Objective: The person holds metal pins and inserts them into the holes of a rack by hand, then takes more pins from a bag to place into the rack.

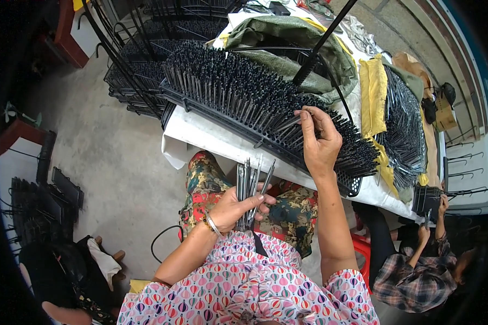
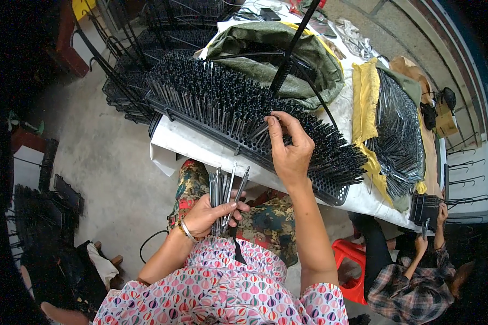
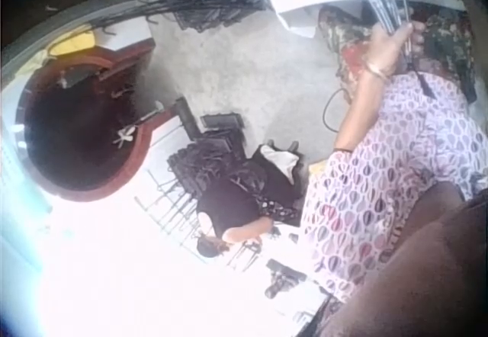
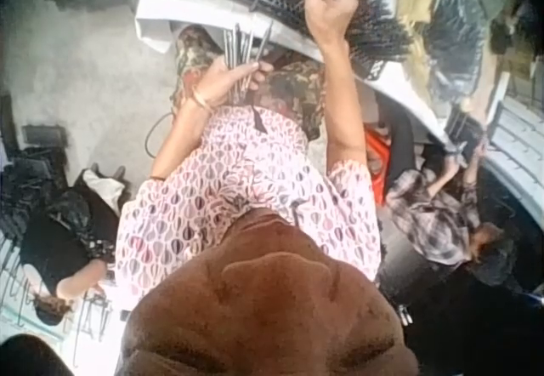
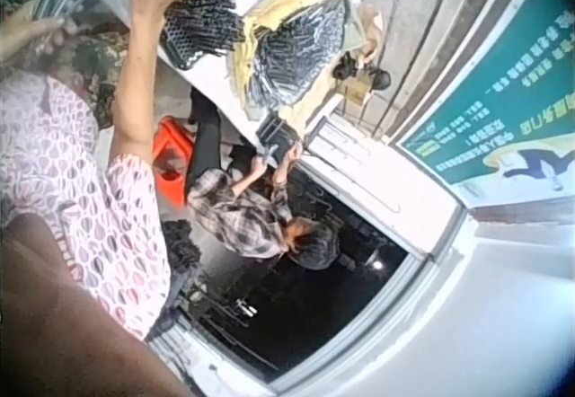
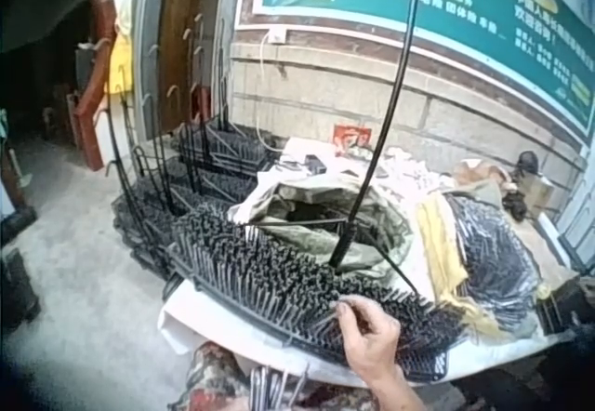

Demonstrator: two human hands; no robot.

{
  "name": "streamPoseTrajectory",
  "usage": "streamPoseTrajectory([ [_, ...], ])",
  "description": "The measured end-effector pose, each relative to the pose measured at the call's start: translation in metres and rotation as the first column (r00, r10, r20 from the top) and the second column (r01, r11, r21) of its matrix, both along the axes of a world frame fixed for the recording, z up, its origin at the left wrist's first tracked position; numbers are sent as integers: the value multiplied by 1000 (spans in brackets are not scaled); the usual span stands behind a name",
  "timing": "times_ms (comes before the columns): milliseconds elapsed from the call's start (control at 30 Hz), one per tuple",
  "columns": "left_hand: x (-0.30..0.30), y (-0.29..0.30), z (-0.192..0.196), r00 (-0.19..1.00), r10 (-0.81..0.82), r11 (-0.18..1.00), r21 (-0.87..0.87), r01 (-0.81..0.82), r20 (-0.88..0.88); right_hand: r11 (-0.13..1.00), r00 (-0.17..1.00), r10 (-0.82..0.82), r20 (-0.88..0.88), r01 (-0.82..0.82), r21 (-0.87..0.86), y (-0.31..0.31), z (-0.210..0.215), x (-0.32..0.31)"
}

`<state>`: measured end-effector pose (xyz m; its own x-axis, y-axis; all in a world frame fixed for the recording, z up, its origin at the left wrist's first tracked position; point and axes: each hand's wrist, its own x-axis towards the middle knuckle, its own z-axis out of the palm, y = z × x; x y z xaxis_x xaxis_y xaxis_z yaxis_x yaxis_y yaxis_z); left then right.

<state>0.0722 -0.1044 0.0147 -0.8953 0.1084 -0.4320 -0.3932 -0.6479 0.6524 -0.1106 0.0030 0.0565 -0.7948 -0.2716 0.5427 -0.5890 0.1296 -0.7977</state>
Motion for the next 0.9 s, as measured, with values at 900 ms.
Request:
streamPoseTrajectory([
  [900,1,-2,-3,999,-41,988,147,41,0,988,983,-152,-107,149,-38,0,-16,8],
])
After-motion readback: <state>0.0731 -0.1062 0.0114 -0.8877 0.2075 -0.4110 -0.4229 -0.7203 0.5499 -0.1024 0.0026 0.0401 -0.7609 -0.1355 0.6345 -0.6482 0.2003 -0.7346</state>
